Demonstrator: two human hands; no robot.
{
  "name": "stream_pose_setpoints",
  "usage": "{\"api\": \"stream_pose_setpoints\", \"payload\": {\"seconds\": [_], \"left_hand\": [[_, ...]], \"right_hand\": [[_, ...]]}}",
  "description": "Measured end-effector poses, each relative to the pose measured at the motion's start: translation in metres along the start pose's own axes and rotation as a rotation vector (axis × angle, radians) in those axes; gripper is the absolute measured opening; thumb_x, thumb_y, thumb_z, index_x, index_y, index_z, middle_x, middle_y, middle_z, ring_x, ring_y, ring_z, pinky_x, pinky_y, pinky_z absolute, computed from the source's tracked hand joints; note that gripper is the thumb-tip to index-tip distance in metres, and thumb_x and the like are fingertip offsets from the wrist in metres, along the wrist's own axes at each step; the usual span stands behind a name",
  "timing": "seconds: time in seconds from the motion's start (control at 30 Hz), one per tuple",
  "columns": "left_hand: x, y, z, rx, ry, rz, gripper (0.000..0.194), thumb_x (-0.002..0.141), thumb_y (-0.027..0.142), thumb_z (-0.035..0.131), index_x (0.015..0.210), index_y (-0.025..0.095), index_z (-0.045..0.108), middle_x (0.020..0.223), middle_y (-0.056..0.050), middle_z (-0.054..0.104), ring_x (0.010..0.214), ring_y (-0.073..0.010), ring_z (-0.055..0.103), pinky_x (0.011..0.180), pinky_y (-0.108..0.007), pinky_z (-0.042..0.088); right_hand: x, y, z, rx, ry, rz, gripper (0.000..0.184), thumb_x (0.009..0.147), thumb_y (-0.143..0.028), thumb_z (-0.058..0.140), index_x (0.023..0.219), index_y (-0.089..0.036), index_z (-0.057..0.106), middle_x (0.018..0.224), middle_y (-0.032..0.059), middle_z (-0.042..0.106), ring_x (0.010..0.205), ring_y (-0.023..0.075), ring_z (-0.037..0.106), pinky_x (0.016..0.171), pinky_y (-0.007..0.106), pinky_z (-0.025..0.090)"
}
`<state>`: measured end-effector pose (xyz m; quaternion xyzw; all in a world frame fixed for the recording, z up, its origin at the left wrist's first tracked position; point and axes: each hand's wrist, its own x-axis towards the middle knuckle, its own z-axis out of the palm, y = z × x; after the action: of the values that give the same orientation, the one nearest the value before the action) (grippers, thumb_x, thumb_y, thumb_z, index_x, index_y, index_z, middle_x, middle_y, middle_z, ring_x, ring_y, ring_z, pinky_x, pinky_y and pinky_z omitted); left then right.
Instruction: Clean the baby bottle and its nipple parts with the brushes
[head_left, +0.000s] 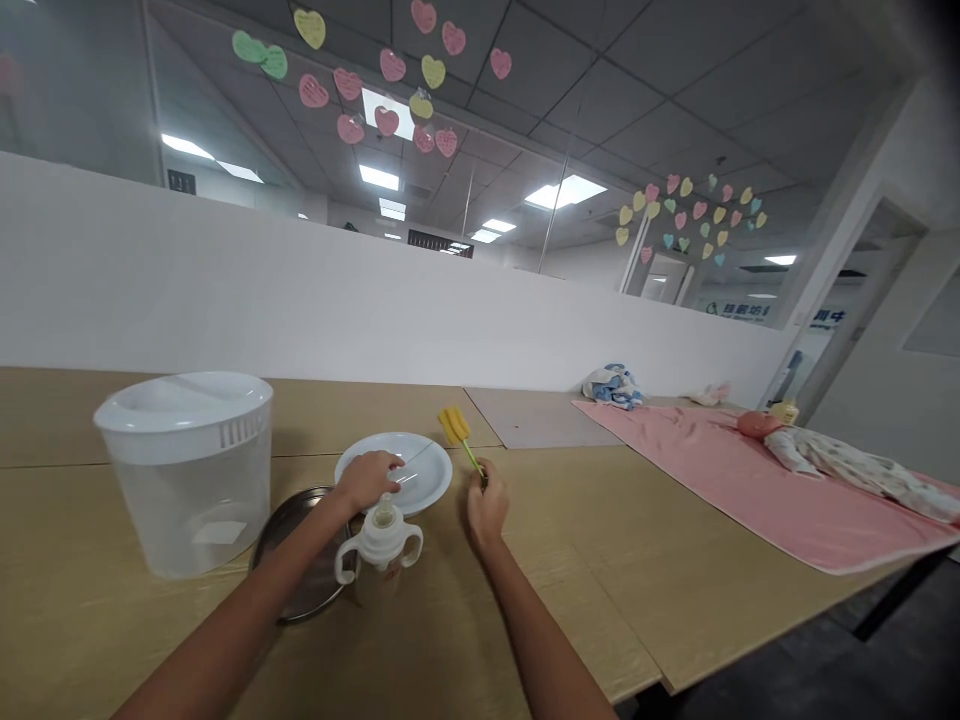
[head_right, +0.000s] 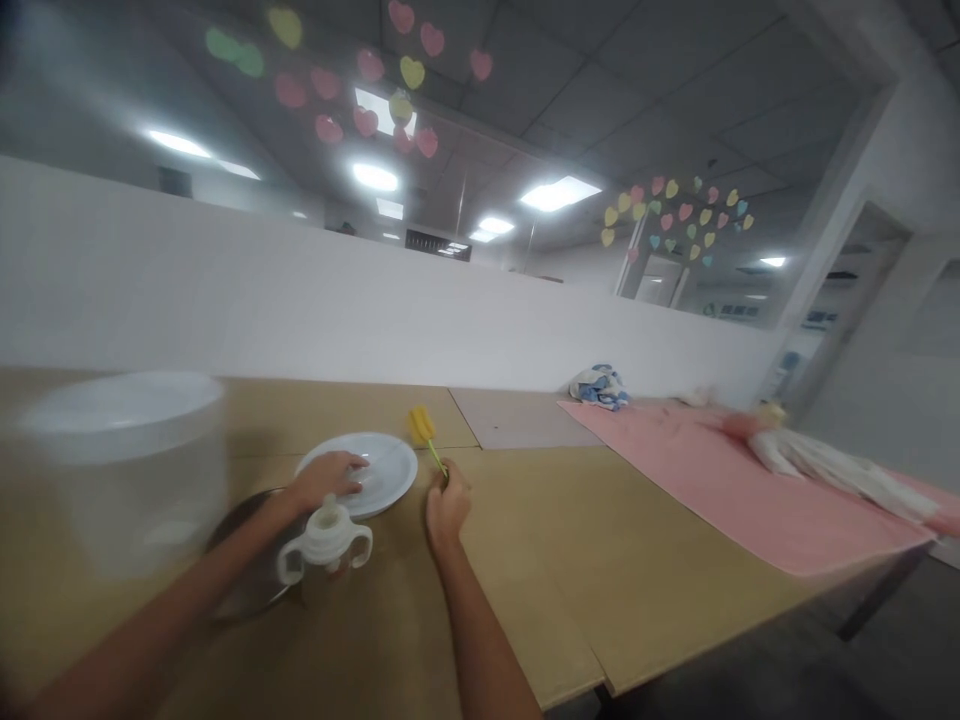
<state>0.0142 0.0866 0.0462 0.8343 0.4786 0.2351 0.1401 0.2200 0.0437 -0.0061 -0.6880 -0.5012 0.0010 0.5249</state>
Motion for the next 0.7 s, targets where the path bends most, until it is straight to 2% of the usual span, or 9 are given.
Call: {"api": "stream_pose_setpoints", "payload": {"seconds": [0.1,0.2,0.33,0.47,0.6,0.7], "left_hand": [[0.001,-0.002,0.005,0.026,0.021,-0.008,0.033,0.065,0.019,0.061,0.098,0.017,0.066,0.105,-0.01,0.068,0.101,-0.0254,0.061,0.089,-0.034,0.043],[0.001,-0.003,0.001,0.036,0.061,-0.018,0.035,0.067,0.015,0.057,0.102,0.015,0.064,0.104,-0.011,0.067,0.099,-0.0239,0.061,0.089,-0.033,0.044],[0.0,0.002,-0.02,0.023,0.156,-0.049,0.041,0.072,0.015,0.05,0.112,0.011,0.058,0.111,-0.013,0.062,0.1,-0.0223,0.06,0.087,-0.031,0.045],[-0.005,0.014,-0.039,-0.007,0.261,-0.066,0.044,0.078,0.018,0.043,0.12,0.009,0.052,0.116,-0.012,0.059,0.103,-0.0214,0.058,0.09,-0.033,0.044],[-0.012,0.03,-0.044,-0.137,0.349,0.041,0.039,0.083,0.028,0.039,0.114,0.011,0.057,0.115,-0.01,0.062,0.103,-0.0209,0.057,0.092,-0.034,0.043],[-0.017,0.042,-0.044,-0.246,0.347,0.098,0.041,0.086,0.038,0.035,0.103,0.011,0.062,0.104,-0.009,0.067,0.096,-0.021,0.06,0.086,-0.033,0.045]], "right_hand": [[-0.001,-0.004,-0.001,-0.011,-0.008,-0.102,0.036,0.078,-0.021,0.033,0.098,-0.017,0.063,0.092,0.005,0.068,0.084,0.0196,0.058,0.082,0.03,0.036],[0.0,-0.005,-0.002,-0.033,-0.006,-0.152,0.035,0.075,-0.018,0.034,0.094,-0.016,0.064,0.089,0.0051,0.068,0.081,0.0187,0.058,0.083,0.031,0.033],[0.0,-0.002,-0.003,-0.06,0.012,-0.211,0.032,0.075,-0.016,0.035,0.089,-0.015,0.064,0.085,0.0051,0.068,0.078,0.0177,0.058,0.082,0.031,0.031],[-0.001,-0.003,-0.004,-0.097,0.006,-0.392,0.031,0.076,-0.013,0.036,0.088,-0.015,0.064,0.082,0.0048,0.067,0.078,0.0166,0.057,0.082,0.031,0.03],[-0.005,-0.009,-0.008,-0.085,0.03,-0.618,0.029,0.08,-0.013,0.037,0.088,-0.016,0.065,0.079,0.0046,0.065,0.078,0.0152,0.056,0.081,0.031,0.032],[-0.008,-0.01,-0.01,-0.031,0.125,-0.692,0.03,0.085,-0.013,0.035,0.092,-0.015,0.064,0.084,0.0065,0.066,0.081,0.0151,0.058,0.079,0.031,0.035]]}}
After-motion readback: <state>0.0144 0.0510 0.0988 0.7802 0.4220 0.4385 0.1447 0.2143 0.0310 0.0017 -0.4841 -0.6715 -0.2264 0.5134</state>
